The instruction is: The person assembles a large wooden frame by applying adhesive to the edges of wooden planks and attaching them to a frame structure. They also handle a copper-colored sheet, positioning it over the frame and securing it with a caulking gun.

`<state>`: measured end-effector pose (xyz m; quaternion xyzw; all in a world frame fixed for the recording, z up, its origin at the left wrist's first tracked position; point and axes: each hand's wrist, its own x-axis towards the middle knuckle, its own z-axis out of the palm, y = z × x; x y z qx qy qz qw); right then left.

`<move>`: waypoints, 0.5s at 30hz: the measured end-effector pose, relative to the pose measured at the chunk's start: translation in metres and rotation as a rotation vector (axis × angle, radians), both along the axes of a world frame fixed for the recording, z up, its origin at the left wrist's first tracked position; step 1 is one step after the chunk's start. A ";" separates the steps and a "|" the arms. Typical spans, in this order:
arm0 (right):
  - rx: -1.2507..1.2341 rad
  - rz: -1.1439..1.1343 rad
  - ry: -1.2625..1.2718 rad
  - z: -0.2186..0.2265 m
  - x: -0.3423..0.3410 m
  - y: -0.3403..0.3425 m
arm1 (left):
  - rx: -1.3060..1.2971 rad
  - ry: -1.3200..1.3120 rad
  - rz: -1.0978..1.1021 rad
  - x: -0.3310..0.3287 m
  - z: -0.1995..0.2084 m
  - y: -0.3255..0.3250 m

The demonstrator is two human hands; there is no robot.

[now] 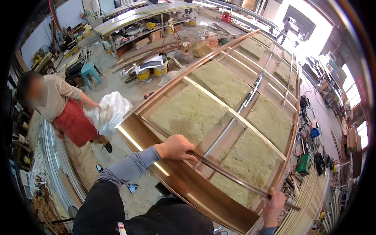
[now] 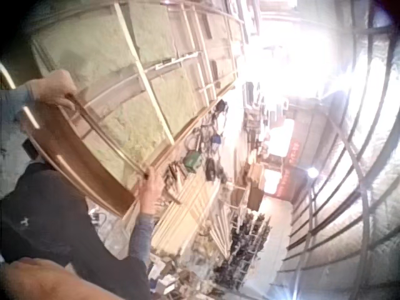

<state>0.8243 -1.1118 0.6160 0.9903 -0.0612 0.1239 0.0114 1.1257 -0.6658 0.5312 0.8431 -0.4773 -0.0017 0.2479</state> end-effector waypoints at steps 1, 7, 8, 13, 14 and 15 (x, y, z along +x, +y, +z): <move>0.071 0.049 0.024 -0.017 0.001 0.006 | 0.034 -0.018 0.006 0.015 -0.014 0.023; 0.277 0.092 0.055 -0.095 0.004 0.038 | -0.051 -0.324 0.053 -0.014 -0.040 0.043; 0.309 0.094 0.044 -0.103 0.005 0.042 | -0.016 -0.274 -0.036 -0.029 -0.048 0.038; 0.416 0.089 -0.008 -0.114 -0.001 0.033 | 0.041 -0.168 -0.081 -0.083 -0.060 0.010; 0.435 0.089 -0.032 -0.114 -0.003 0.029 | 0.047 -0.168 -0.052 -0.084 -0.061 0.004; 0.419 0.087 -0.019 -0.113 -0.001 0.029 | 0.059 -0.166 -0.021 -0.085 -0.059 0.000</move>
